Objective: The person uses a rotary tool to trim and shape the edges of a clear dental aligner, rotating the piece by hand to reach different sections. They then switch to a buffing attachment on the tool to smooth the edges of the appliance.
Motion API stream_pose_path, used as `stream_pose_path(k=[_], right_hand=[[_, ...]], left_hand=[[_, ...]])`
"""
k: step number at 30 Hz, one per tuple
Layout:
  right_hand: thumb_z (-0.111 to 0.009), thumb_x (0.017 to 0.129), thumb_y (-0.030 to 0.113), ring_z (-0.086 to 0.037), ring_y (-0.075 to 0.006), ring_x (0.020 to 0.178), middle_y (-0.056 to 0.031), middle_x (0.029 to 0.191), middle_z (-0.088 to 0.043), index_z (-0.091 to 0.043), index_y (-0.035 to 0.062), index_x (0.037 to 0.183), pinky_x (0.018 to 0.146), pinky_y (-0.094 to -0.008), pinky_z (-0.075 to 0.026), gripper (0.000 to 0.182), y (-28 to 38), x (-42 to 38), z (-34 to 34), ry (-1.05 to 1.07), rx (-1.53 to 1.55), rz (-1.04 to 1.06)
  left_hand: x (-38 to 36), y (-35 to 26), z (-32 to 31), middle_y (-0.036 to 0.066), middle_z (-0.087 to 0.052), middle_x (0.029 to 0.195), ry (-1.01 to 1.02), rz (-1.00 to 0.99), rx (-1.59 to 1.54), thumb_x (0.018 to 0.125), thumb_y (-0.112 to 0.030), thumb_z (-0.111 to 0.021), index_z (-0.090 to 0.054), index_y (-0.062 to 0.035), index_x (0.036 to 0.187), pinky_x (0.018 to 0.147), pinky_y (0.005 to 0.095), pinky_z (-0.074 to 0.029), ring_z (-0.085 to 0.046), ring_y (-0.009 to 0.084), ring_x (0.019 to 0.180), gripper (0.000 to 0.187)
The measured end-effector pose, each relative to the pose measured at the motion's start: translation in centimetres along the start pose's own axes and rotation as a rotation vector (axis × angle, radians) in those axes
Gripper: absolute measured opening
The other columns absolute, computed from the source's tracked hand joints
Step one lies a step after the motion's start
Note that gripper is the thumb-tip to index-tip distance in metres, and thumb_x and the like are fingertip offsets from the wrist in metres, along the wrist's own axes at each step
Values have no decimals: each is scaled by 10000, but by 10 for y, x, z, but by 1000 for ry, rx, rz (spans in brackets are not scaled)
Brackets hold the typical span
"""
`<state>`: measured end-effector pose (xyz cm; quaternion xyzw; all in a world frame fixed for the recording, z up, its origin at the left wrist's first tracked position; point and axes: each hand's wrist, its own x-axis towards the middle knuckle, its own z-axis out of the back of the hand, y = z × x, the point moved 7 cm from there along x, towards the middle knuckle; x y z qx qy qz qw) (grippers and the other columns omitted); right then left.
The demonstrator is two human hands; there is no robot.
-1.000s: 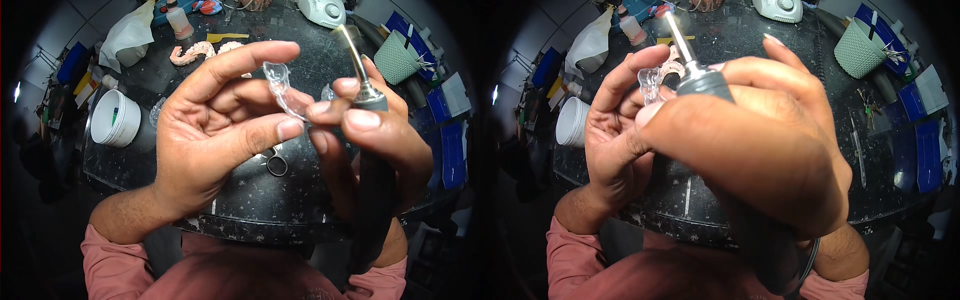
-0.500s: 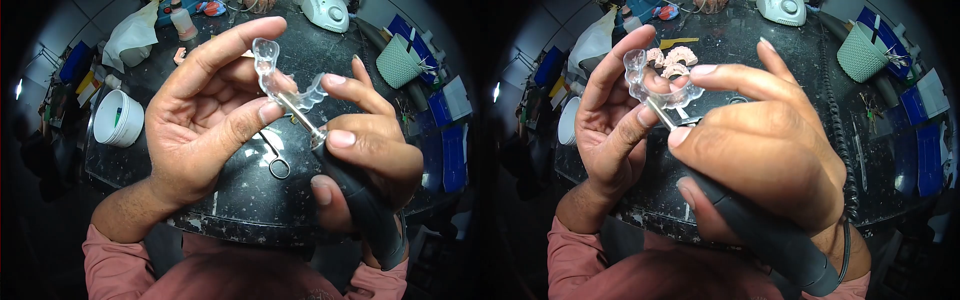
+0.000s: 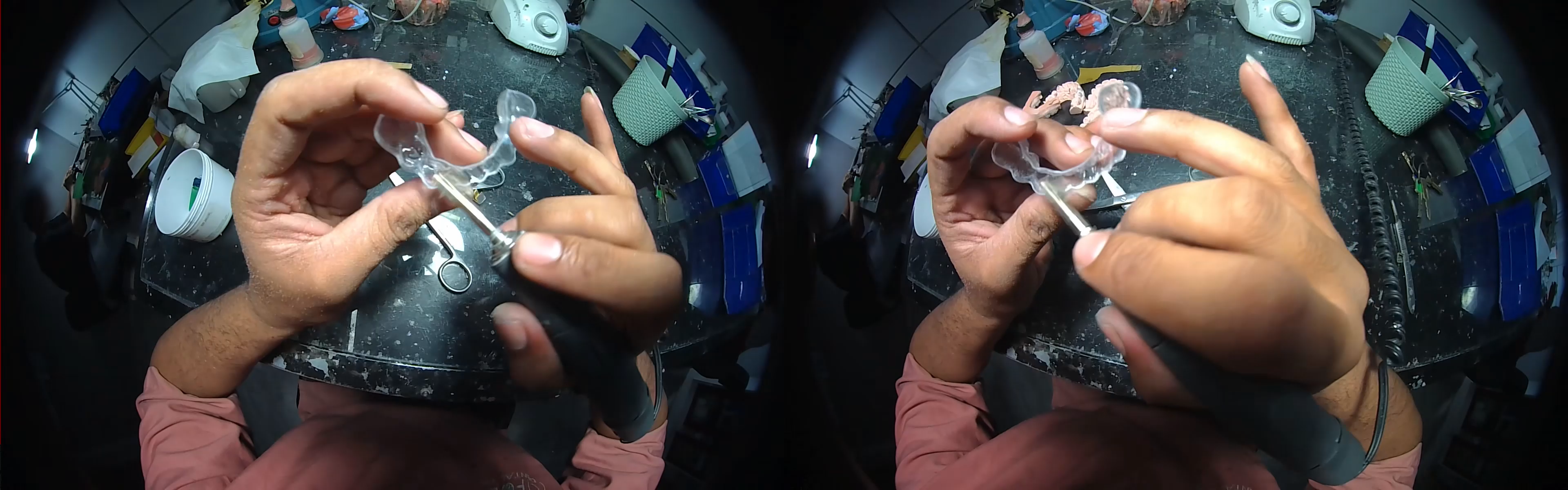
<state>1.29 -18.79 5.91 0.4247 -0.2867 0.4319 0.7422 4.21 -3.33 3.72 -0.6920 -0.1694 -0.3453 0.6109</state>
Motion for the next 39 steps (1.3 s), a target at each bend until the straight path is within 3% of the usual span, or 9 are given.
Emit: stream_pose_path(k=[9,12,16,18,22,33,34,35,39], right_hand=[[-627,867,351,-572,-414,1076,-85,849,-581,-466,122,1053,1030,-674,-248,337,5,2,-1,231,-81,111],[-626,861,321,-581,-456,1038,-119,854,-565,-461,104,1059,1001,-684,-286,337,-1,-2,4,43,73,183],[-631,857,315,-584,-455,1033,-122,863,-562,-457,103,1054,1000,-685,-285,338,-4,-2,-1,64,37,109],[-630,858,317,-581,-460,1036,-125,863,-558,-452,101,1046,1009,-685,-273,337,-6,-6,3,-62,137,261],[-634,857,310,-576,-464,1041,-129,877,-546,-441,98,1056,1014,-672,-279,350,-2,-4,2,73,46,50],[-651,852,308,-615,-431,974,-134,883,-523,-411,91,1092,1007,-662,-305,403,-5,-6,3,97,94,41],[-646,858,319,-620,-425,963,-137,889,-526,-408,93,1101,1002,-671,-302,409,-5,-3,1,-5,184,243],[-641,866,349,-623,-428,953,-139,892,-533,-394,98,1119,980,-672,-331,434,-8,-5,7,-45,164,69],[-590,894,413,-624,-436,949,-177,943,-569,-362,102,1166,934,-641,-405,472,-11,-6,21,-105,105,125]], left_hand=[[4,-8,-1,144,-620,937,93,-131,125,759,117,-654,-422,-42,1113,859,370,-540,-639,244,947,452],[3,-6,0,147,-624,937,55,-91,72,766,106,-654,-414,-42,1113,856,392,-547,-653,272,936,447],[3,-2,1,147,-622,942,39,-29,48,769,103,-648,-403,-40,1111,867,421,-547,-658,296,942,444],[2,-2,1,146,-621,943,12,-15,34,768,105,-644,-401,-40,1112,871,423,-546,-659,300,941,445],[1,2,2,151,-621,944,-41,43,-18,760,113,-639,-401,-41,1110,873,418,-548,-657,301,947,450],[0,5,3,163,-649,890,-50,128,-29,764,92,-640,-413,-59,1009,838,387,-539,-671,292,910,367],[0,3,3,160,-656,874,-69,123,-22,766,86,-644,-434,-46,993,838,389,-540,-676,285,882,336],[0,4,3,160,-656,874,-69,123,-24,766,86,-644,-434,-46,993,838,389,-540,-676,285,882,336],[-1,5,0,154,-661,873,-53,167,-51,761,79,-660,-490,-21,973,817,369,-543,-671,255,852,290]])
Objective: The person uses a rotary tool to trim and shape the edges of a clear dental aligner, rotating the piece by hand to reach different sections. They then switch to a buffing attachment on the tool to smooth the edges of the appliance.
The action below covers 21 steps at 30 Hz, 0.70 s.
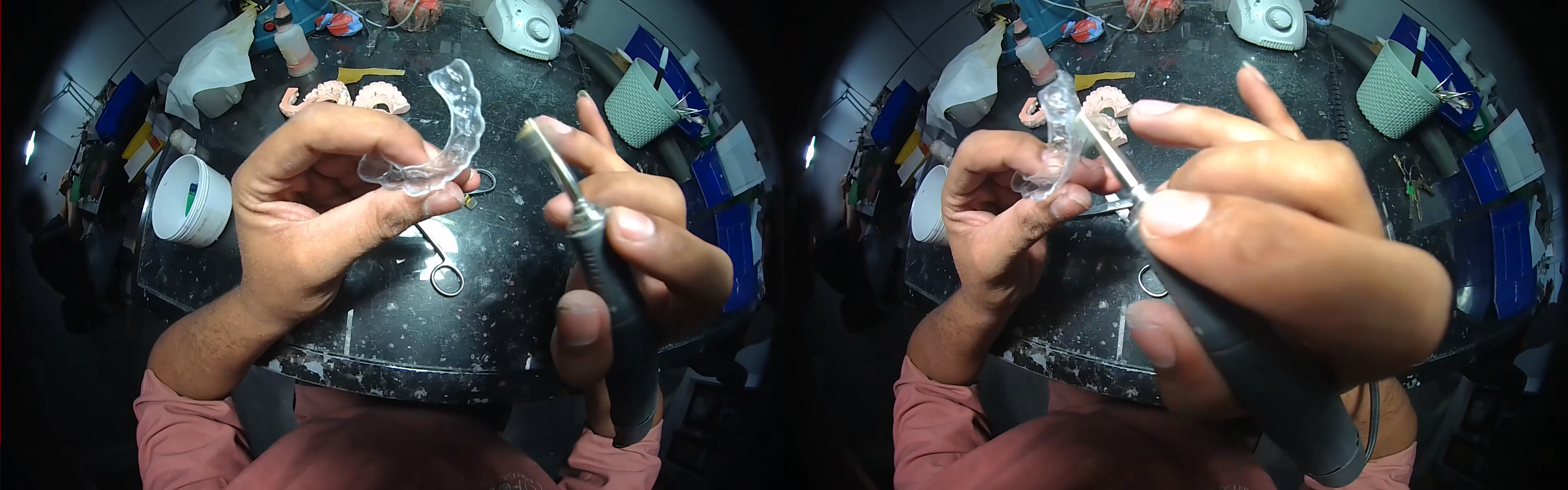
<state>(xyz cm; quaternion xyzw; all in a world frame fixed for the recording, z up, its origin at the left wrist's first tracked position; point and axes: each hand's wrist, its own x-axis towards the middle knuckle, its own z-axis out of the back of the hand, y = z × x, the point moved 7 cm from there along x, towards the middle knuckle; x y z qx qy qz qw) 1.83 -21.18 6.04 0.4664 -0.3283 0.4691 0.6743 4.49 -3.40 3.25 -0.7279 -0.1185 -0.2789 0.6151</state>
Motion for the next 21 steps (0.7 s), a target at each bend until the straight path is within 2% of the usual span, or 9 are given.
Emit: stream_pose_path(k=[2,3,4,6,8,10,12,14,21], right_hand=[[-543,930,377,-631,-408,963,-213,1008,-599,-362,100,1206,935,-642,-404,431,0,3,-6,102,33,30],[-554,936,312,-621,-373,1014,-237,1071,-607,-372,77,1236,954,-583,-424,422,0,5,-5,99,97,45],[-554,936,312,-621,-373,1014,-237,1071,-607,-372,77,1236,954,-583,-424,422,1,4,-5,100,96,41],[-604,911,222,-600,-345,1068,-236,1085,-604,-392,46,1243,962,-494,-448,432,-8,1,-2,-31,-9,-169],[-631,854,51,-604,-229,1017,-205,1079,-605,-414,27,1239,904,-342,-468,444,-1,12,-15,-166,255,-535],[-632,822,10,-604,-186,959,-175,1046,-607,-416,24,1239,879,-304,-467,470,-14,8,-21,-126,571,-843],[-621,815,2,-611,-180,917,-152,1008,-598,-414,14,1234,873,-304,-474,468,-34,2,-26,-161,833,-654],[-611,832,10,-625,-193,906,-154,1012,-594,-404,20,1240,875,-318,-489,458,-24,-2,-16,-254,587,-758],[-604,866,39,-651,-210,902,-156,1002,-606,-389,29,1237,844,-324,-533,429,-21,-10,-21,-373,478,-723]], left_hand=[[1,4,-2,140,-663,886,8,73,-37,759,65,-677,-557,3,974,801,334,-537,-662,207,841,254],[-1,4,-1,125,-663,905,-5,69,-10,751,38,-696,-615,26,968,792,300,-523,-646,167,844,232],[-2,3,-1,125,-663,905,-5,73,-14,751,38,-696,-615,26,968,792,300,-523,-646,167,844,232],[-3,0,-8,122,-663,919,110,85,121,737,11,-716,-640,41,953,782,286,-515,-636,154,850,231],[-4,-2,-16,132,-665,940,257,88,230,731,-3,-724,-652,55,912,776,293,-519,-643,164,858,203],[-4,-1,-20,140,-672,930,316,72,271,736,2,-719,-626,62,990,798,283,-515,-648,165,858,278],[-2,6,-22,141,-679,916,84,196,20,739,11,-713,-570,61,1104,840,282,-510,-655,170,886,395],[-5,17,-15,175,-666,1021,81,461,-160,768,7,-691,-523,65,1166,903,327,-509,-659,213,956,436],[-13,29,-16,174,-658,1039,-57,617,-314,921,-208,-561,-534,48,1185,912,393,-519,-664,252,940,369]])
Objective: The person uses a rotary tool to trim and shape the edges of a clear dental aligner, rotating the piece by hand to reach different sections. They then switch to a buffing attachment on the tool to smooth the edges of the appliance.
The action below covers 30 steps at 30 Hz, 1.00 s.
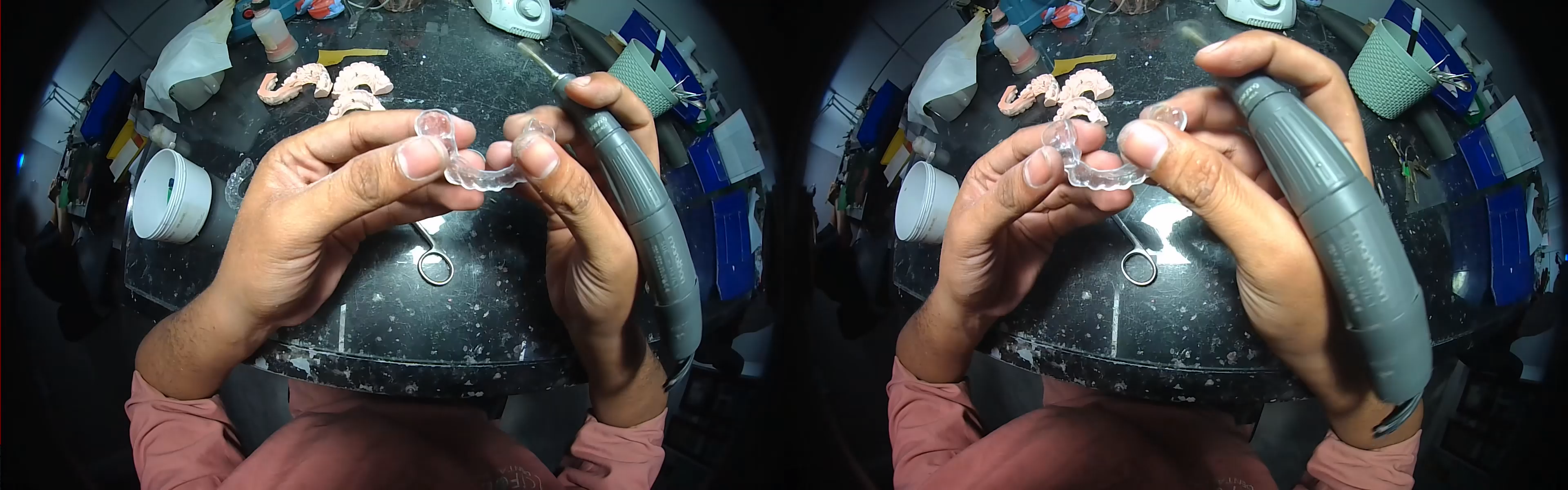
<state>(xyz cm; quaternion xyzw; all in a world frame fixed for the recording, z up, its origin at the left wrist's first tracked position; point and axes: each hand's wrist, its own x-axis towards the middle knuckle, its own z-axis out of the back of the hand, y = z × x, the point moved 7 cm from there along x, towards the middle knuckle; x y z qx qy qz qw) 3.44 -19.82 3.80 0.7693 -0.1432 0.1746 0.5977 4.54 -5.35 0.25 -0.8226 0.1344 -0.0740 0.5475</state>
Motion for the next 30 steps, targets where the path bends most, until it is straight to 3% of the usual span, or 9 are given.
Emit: stream_pose_path(k=[3,5,6,9,10,11,13,17,30], right_hand=[[-578,899,78,-658,-202,892,-165,983,-631,-395,31,1232,818,-306,-546,383,-6,5,7,64,218,-77],[-538,935,128,-662,-192,878,-171,974,-649,-391,21,1234,796,-285,-551,349,-18,8,20,19,-81,-246],[-471,973,195,-662,-183,864,-166,967,-657,-413,3,1230,771,-258,-552,326,-18,11,22,-10,-79,-140],[-401,958,269,-612,-210,994,-187,1125,-587,-494,-54,1205,874,-384,-525,417,1,18,34,21,-218,201],[-427,923,265,-575,-209,1053,-182,1167,-554,-516,-62,1187,912,-414,-493,430,5,17,35,71,-273,282],[-483,892,273,-577,-205,1045,-170,1147,-565,-524,-54,1185,894,-369,-482,442,7,15,33,32,-341,338],[-530,866,271,-579,-231,1056,-177,1175,-555,-494,-30,1193,890,-358,-464,446,18,7,14,268,-573,263],[-617,842,182,-580,-362,1081,-160,983,-548,-436,30,1127,945,-436,-440,370,9,5,8,344,-419,416],[-652,830,209,-556,-436,1111,-119,924,-550,-456,43,1066,1042,-561,-310,349,6,9,14,361,-342,534]], left_hand=[[0,-1,2,168,-653,1043,-23,14,-32,947,-252,-525,-526,49,1200,918,400,-519,-661,257,940,392],[1,0,3,167,-648,1048,-22,13,-59,956,-260,-513,-518,53,1209,923,404,-518,-659,258,940,403],[1,-2,4,170,-644,1053,-6,-18,-45,963,-265,-501,-509,57,1214,931,409,-515,-655,265,954,409],[1,-5,5,172,-639,1051,-3,-58,-58,975,-270,-478,-493,64,1221,943,415,-511,-647,280,986,415],[1,-6,7,171,-637,1044,-15,-66,-84,980,-270,-468,-485,66,1223,947,417,-510,-641,287,1005,415],[2,-6,7,171,-637,1044,-15,-68,-83,980,-270,-468,-485,66,1223,947,417,-510,-641,287,1005,415],[2,-7,10,175,-627,1067,-41,-76,-87,981,-271,-467,-476,56,1236,945,407,-513,-630,296,1035,415],[3,-10,14,182,-611,1114,-75,-120,-64,979,-263,-475,-471,55,1245,950,408,-512,-628,296,1038,415],[1,-14,10,161,-634,1092,-103,-228,56,953,-184,-530,-532,-3,1204,924,397,-518,-643,292,1015,310]])
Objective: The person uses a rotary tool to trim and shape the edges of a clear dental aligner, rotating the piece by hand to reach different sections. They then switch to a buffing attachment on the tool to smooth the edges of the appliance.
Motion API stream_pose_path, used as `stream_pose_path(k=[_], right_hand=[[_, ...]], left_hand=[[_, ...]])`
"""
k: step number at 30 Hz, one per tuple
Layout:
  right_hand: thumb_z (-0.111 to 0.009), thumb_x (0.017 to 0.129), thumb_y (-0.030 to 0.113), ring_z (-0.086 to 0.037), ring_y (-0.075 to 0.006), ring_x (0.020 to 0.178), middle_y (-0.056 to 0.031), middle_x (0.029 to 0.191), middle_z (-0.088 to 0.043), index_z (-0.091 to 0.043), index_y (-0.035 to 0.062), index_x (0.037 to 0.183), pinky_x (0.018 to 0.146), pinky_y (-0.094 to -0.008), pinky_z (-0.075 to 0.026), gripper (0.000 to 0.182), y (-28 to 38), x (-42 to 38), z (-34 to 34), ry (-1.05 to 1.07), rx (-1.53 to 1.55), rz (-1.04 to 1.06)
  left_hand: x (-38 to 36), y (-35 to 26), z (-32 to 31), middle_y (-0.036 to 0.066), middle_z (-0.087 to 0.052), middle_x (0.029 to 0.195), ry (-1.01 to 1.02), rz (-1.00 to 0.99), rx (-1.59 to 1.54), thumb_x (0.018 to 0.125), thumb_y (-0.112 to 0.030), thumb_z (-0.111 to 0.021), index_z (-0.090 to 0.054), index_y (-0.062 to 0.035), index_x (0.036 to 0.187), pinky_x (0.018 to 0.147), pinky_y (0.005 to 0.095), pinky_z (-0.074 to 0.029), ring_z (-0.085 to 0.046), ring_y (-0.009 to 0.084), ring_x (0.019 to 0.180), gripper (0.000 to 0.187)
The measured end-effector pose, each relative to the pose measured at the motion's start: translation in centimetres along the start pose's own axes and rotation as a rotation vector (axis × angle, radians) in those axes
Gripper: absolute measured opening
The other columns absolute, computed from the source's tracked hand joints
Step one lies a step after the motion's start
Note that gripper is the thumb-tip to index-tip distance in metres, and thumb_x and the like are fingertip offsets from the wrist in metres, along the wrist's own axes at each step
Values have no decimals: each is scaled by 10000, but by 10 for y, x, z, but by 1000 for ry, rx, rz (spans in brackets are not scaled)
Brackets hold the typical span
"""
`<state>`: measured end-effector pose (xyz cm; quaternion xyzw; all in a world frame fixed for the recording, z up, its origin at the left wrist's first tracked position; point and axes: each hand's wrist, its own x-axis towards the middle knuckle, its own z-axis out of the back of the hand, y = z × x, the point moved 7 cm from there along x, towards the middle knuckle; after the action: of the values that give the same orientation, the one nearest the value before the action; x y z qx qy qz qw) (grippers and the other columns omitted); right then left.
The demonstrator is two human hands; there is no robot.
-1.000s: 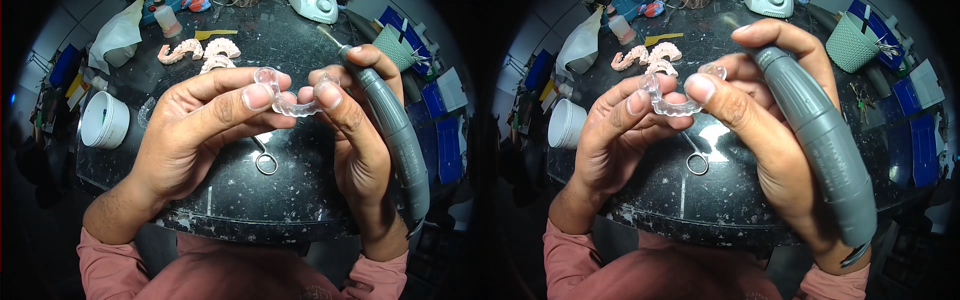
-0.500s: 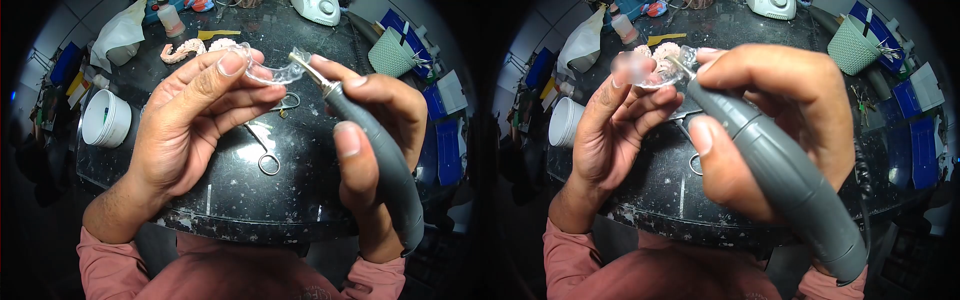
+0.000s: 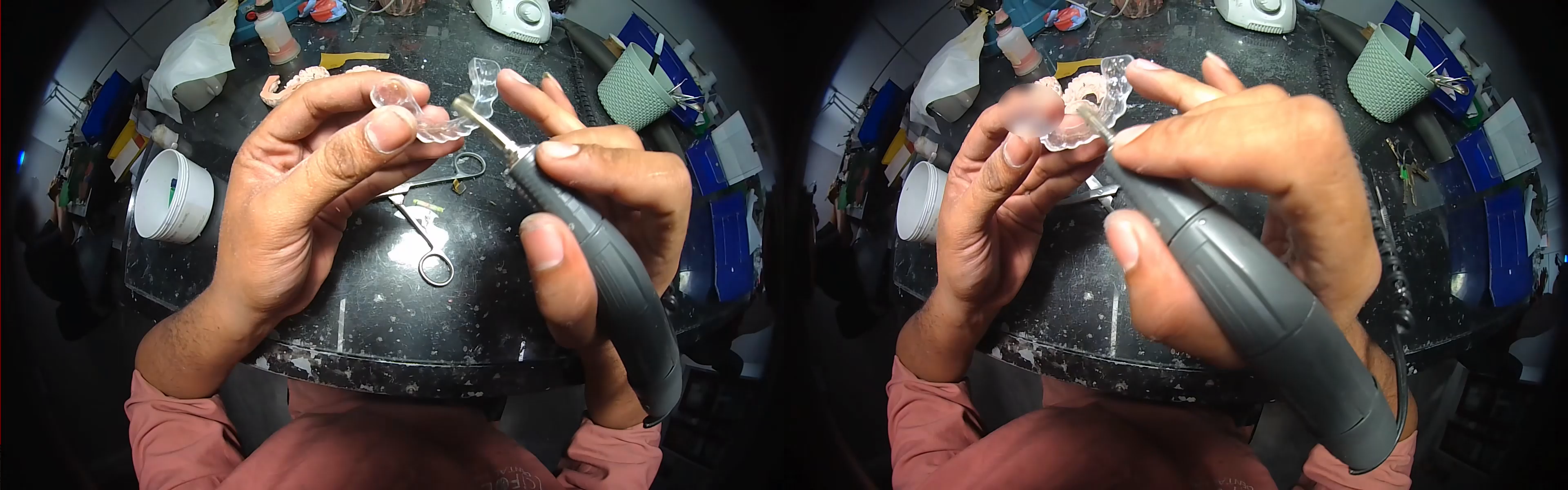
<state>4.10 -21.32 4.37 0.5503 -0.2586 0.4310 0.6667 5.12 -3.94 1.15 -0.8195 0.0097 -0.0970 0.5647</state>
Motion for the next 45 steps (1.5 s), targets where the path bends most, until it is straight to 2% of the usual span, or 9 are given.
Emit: stream_pose_path(k=[3,13,15,18,21,26,28,31,45], right_hand=[[-657,825,224,-550,-457,1114,-114,923,-552,-455,49,1053,1072,-591,-247,351,7,4,-2,42,-72,-56],[-656,820,231,-548,-452,1119,-93,958,-561,-466,70,1050,1077,-609,-209,339,3,4,2,102,-119,-54],[-660,817,234,-539,-454,1132,-95,961,-568,-471,71,1047,1080,-611,-199,340,4,8,2,198,-152,107],[-661,816,226,-531,-458,1141,-97,972,-570,-471,69,1047,1085,-608,-189,338,11,4,-6,183,-120,-58],[-661,813,221,-525,-460,1149,-100,966,-576,-473,65,1045,1089,-605,-184,336,8,2,-3,64,-93,-39],[-649,815,205,-533,-445,1146,-104,963,-572,-470,58,1045,1090,-600,-194,327,9,3,-3,105,-134,-47],[-646,815,203,-534,-440,1147,-104,962,-573,-470,57,1043,1090,-599,-197,323,10,3,-1,75,-130,-39],[-643,816,201,-537,-431,1145,-103,962,-568,-466,52,1044,1088,-594,-211,324,10,3,-3,106,-128,-58],[-643,823,202,-546,-418,1134,-108,967,-566,-474,43,1045,1075,-579,-256,321,10,4,-2,87,-98,-74]], left_hand=[[1,-2,0,163,-637,1084,-1,-27,4,948,-166,-535,-542,2,1189,923,398,-518,-644,296,1012,294],[2,-7,-1,157,-593,1139,154,-171,34,908,-61,-562,-538,25,1177,971,463,-488,-606,299,1072,283],[1,-9,-2,156,-597,1131,148,-178,64,904,-54,-564,-540,25,1169,970,460,-488,-606,298,1073,278],[2,-8,-1,156,-603,1117,143,-172,81,893,-36,-572,-543,24,1152,967,453,-488,-606,292,1072,268],[2,-8,-1,164,-604,1117,147,-184,92,880,-16,-581,-544,23,1142,964,446,-487,-606,280,1070,267],[-1,-15,-3,179,-613,1118,142,-281,178,863,11,-593,-543,27,1140,968,412,-473,-604,264,1074,282],[-5,-23,-6,181,-630,1105,159,-406,376,846,30,-608,-547,34,1124,976,379,-454,-603,255,1082,284],[-9,-26,-8,186,-642,1096,158,-479,460,831,50,-620,-549,37,1111,983,358,-440,-605,251,1085,289],[-15,-34,-13,196,-625,1118,242,-679,679,814,121,-603,-553,60,1096,977,368,-457,-592,277,1108,293]])
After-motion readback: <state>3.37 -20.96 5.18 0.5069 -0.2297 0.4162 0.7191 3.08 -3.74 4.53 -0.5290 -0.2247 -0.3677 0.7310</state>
